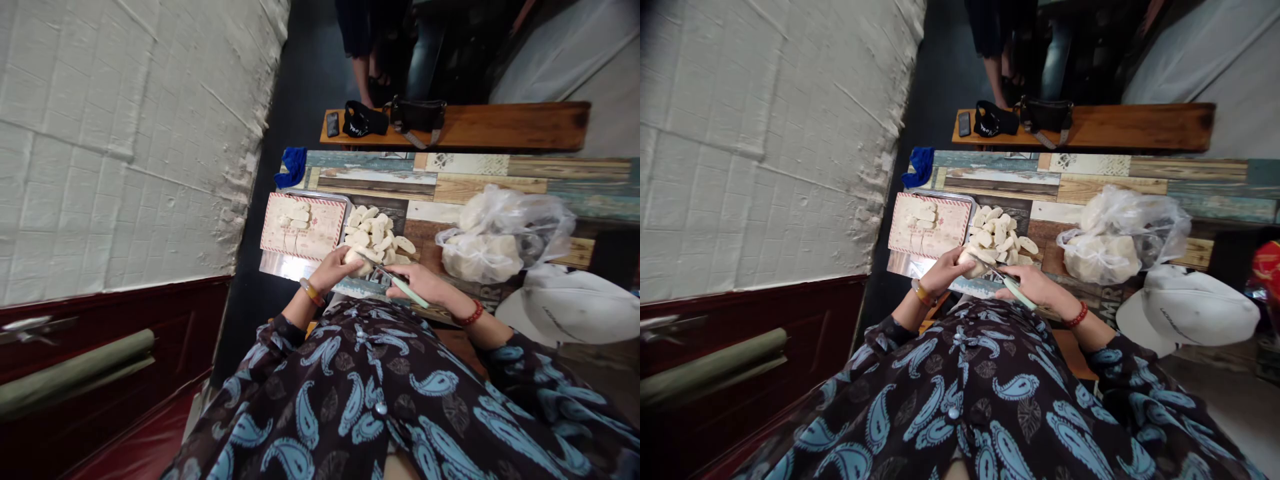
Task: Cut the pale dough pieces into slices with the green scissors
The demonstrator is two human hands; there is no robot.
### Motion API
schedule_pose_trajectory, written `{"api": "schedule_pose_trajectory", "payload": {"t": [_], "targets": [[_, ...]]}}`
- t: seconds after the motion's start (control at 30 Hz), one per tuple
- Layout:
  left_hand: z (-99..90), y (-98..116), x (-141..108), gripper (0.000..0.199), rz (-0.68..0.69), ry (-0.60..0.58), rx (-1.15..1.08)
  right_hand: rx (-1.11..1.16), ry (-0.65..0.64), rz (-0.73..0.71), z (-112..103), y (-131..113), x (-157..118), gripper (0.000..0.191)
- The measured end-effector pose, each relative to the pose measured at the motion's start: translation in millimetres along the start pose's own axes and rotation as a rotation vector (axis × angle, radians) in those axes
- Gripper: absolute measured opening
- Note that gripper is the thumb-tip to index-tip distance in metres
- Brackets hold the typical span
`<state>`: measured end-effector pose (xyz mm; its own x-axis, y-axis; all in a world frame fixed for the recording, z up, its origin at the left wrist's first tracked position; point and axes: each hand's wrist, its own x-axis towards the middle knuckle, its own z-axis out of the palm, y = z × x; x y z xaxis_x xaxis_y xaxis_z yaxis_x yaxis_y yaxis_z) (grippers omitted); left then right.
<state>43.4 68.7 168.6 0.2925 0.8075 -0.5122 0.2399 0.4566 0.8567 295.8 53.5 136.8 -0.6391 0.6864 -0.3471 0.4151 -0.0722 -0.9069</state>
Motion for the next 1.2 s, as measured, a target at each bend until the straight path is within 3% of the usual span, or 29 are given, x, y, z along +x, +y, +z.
{"api": "schedule_pose_trajectory", "payload": {"t": [0.2, 0.43, 0.9, 1.2], "targets": [[2.9, -5.9, 0.9, 0.054, -0.032, 0.039, -0.070, 0.007, 0.011, 0.025, 4.5, 1.5, 1.4, 0.070], [-1.6, -7.4, 3.6, 0.052, -0.047, -0.074, -0.050, 0.021, 0.007, 0.014, 11.4, 6.5, 10.4, 0.065], [-16.7, -16.0, 21.7, 0.053, -0.071, -0.126, -0.036, 0.102, 0.097, 0.044, 28.0, 17.2, 16.7, 0.054], [-21.3, -33.9, 32.0, 0.052, -0.100, -0.153, -0.050, 0.066, 0.059, 0.041, 31.4, 25.1, 23.6, 0.056]]}}
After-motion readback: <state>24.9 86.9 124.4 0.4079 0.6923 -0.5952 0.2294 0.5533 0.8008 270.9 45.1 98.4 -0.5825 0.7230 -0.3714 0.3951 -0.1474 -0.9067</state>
